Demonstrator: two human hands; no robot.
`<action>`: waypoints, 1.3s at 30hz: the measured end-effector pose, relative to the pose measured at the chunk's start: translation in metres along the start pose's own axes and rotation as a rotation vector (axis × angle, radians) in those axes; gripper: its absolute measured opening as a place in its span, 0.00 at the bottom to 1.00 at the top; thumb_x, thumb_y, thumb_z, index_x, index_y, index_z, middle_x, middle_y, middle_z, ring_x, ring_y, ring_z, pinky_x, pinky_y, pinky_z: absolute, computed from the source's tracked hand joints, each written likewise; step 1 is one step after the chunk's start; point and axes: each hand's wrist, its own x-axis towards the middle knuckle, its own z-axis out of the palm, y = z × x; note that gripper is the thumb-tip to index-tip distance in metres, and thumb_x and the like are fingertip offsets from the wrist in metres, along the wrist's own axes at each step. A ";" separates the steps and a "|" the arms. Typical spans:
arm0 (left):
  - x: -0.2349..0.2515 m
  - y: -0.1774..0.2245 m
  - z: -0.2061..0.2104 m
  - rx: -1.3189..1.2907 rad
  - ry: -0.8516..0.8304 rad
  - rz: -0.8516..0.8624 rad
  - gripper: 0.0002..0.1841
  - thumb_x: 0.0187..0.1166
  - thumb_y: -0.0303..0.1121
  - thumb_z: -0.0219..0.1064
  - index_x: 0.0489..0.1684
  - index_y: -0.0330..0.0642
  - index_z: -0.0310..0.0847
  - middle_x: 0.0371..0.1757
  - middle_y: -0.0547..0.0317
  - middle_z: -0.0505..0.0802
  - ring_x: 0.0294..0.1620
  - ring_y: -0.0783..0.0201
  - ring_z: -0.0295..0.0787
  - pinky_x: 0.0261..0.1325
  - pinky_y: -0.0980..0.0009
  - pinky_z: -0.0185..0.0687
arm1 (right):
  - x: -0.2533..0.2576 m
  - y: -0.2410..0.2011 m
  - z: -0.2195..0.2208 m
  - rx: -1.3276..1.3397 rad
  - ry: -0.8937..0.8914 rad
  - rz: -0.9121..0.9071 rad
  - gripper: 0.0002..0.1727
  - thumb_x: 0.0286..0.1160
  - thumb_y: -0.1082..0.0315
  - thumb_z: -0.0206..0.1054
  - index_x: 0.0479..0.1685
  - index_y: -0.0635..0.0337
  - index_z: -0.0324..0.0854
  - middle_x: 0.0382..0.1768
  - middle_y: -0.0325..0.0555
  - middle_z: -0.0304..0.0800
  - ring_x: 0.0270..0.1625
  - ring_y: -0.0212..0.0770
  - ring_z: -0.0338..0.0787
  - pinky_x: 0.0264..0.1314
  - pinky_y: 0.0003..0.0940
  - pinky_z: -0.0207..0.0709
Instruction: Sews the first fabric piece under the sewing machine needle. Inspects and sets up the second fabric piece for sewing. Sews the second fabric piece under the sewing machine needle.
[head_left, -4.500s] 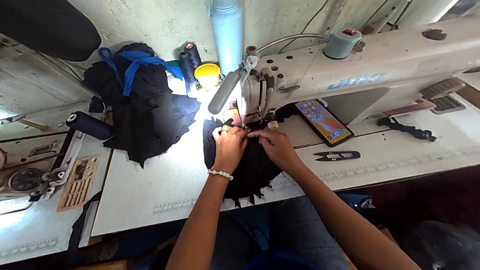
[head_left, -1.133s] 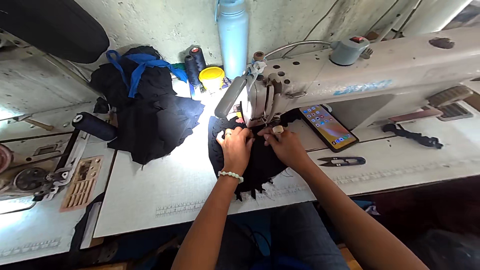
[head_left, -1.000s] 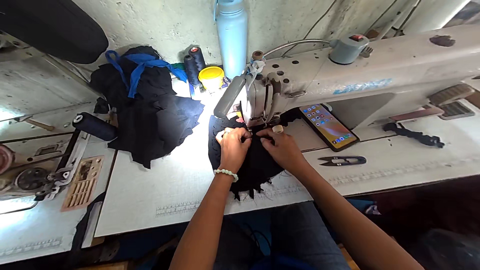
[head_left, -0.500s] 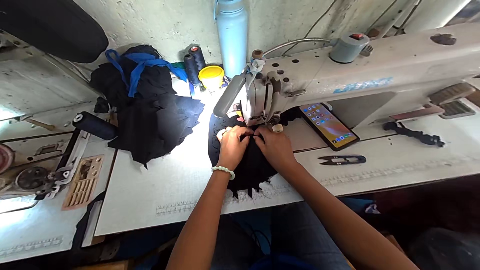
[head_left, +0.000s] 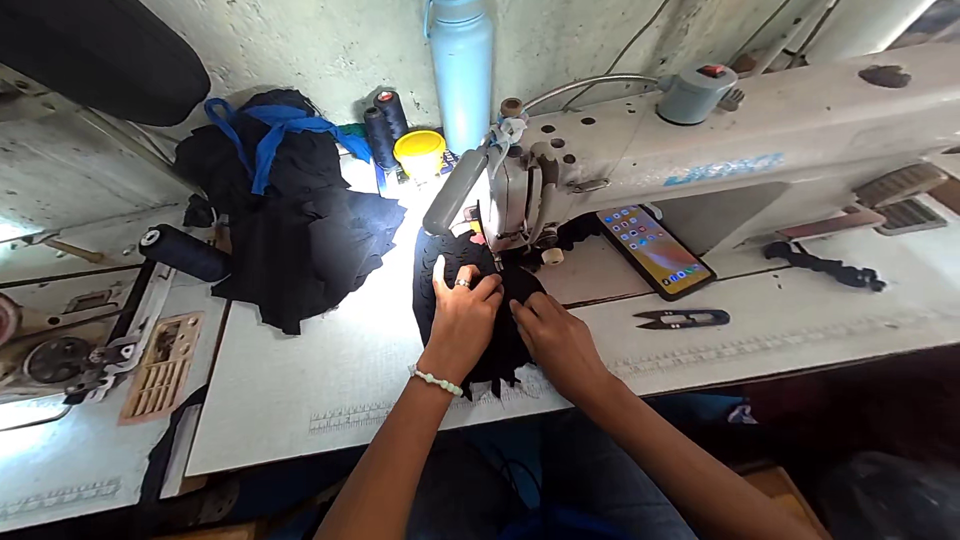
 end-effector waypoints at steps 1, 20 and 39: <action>-0.001 0.001 -0.001 0.014 0.001 0.002 0.12 0.74 0.23 0.68 0.43 0.49 0.97 0.59 0.65 0.95 0.69 0.47 0.87 0.75 0.21 0.53 | 0.001 0.000 -0.001 0.012 -0.001 0.002 0.08 0.71 0.75 0.69 0.41 0.69 0.92 0.33 0.58 0.88 0.35 0.55 0.92 0.31 0.39 0.86; -0.012 0.002 -0.002 0.064 0.004 0.000 0.14 0.71 0.24 0.69 0.47 0.53 0.96 0.58 0.62 0.95 0.66 0.45 0.88 0.72 0.20 0.54 | 0.039 0.041 0.010 0.401 -0.126 -0.082 0.15 0.80 0.73 0.59 0.50 0.61 0.94 0.61 0.48 0.94 0.61 0.51 0.93 0.65 0.47 0.84; -0.012 0.003 0.002 0.044 0.018 -0.010 0.13 0.76 0.25 0.65 0.49 0.53 0.94 0.65 0.65 0.94 0.71 0.44 0.87 0.72 0.17 0.52 | 0.026 0.040 0.004 0.007 -0.142 -0.323 0.13 0.72 0.75 0.64 0.49 0.64 0.91 0.70 0.50 0.89 0.61 0.57 0.91 0.56 0.52 0.82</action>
